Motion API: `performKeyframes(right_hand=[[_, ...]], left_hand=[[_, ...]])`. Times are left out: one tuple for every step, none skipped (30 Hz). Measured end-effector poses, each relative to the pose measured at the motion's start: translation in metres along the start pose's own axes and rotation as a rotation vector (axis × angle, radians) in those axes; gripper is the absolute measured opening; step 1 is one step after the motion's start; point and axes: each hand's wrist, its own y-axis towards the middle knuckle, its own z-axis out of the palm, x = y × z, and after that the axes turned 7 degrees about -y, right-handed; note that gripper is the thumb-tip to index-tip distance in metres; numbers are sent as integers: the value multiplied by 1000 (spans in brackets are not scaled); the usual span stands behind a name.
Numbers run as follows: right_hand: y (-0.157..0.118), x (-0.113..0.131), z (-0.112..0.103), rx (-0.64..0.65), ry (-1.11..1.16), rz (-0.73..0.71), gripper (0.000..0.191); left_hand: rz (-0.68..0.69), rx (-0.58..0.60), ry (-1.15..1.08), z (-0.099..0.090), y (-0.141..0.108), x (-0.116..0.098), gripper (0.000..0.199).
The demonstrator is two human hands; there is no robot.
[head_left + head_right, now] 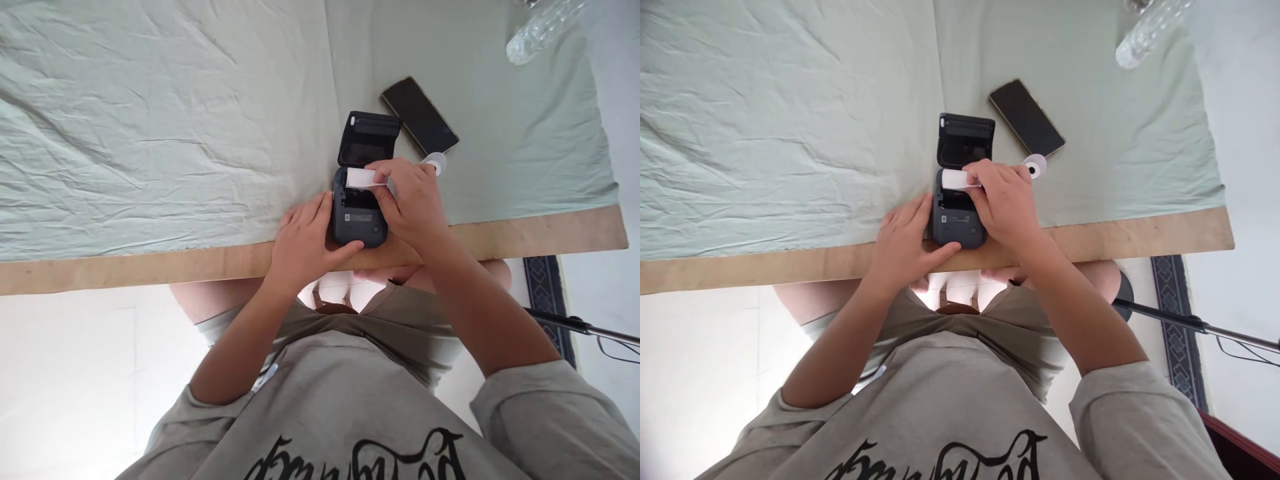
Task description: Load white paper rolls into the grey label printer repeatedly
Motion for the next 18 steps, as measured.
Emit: performKeyframes(right_hand=[[0, -1, 1, -8, -6, -1, 9], [0, -4, 3, -15, -12, -5, 8], [0, -6, 4, -27, -14, -11, 7], [0, -9, 7, -45, -9, -21, 6], [0, -11, 9, -69, 3, -36, 5], [-1, -13, 11, -98, 21, -58, 5], [-2, -14, 13, -137, 42, -88, 6], [-5, -14, 14, -179, 63, -123, 7], [-8, -14, 15, -220, 79, -161, 8], [-12, -12, 15, -264, 91, -196, 8], [-17, -10, 16, -306, 99, -221, 9], [-22, -8, 17, -346, 106, -234, 9], [-28, -6, 19, -380, 112, -229, 9], [-33, -4, 21, -411, 117, -207, 9], [-39, -2, 24, -437, 125, -175, 10], [-43, 0, 27, -460, 139, -143, 11], [-47, 1, 30, -476, 165, -119, 11], [-50, 3, 33, -484, 202, -106, 12]], left_hand=[[4, -3, 1, 0, 0, 0, 89], [8, -7, 1, 0, 0, 0, 89], [10, -10, 2, 0, 0, -1, 89], [10, -15, 1, 0, 0, -1, 88], [9, -18, 0, 0, 0, -1, 87], [7, -20, -1, 0, 0, -1, 86], [5, -23, -4, 1, 0, -1, 86], [7, -26, -7, 2, 0, -1, 86], [10, -30, -12, 3, 0, 0, 86], [15, -35, -20, 4, 0, 2, 86], [19, -43, -34, 5, -1, 4, 86], [24, -57, -59, 5, -2, 6, 84], [32, -79, -98, 4, -3, 8, 81], [45, -112, -150, 2, -4, 9, 74], [64, -160, -207, -1, -4, 9, 63], [97, -222, -265, -6, -3, 8, 50], [139, -297, -315, -11, 1, 4, 35], [191, -378, -347, -17, 7, 0, 24]])
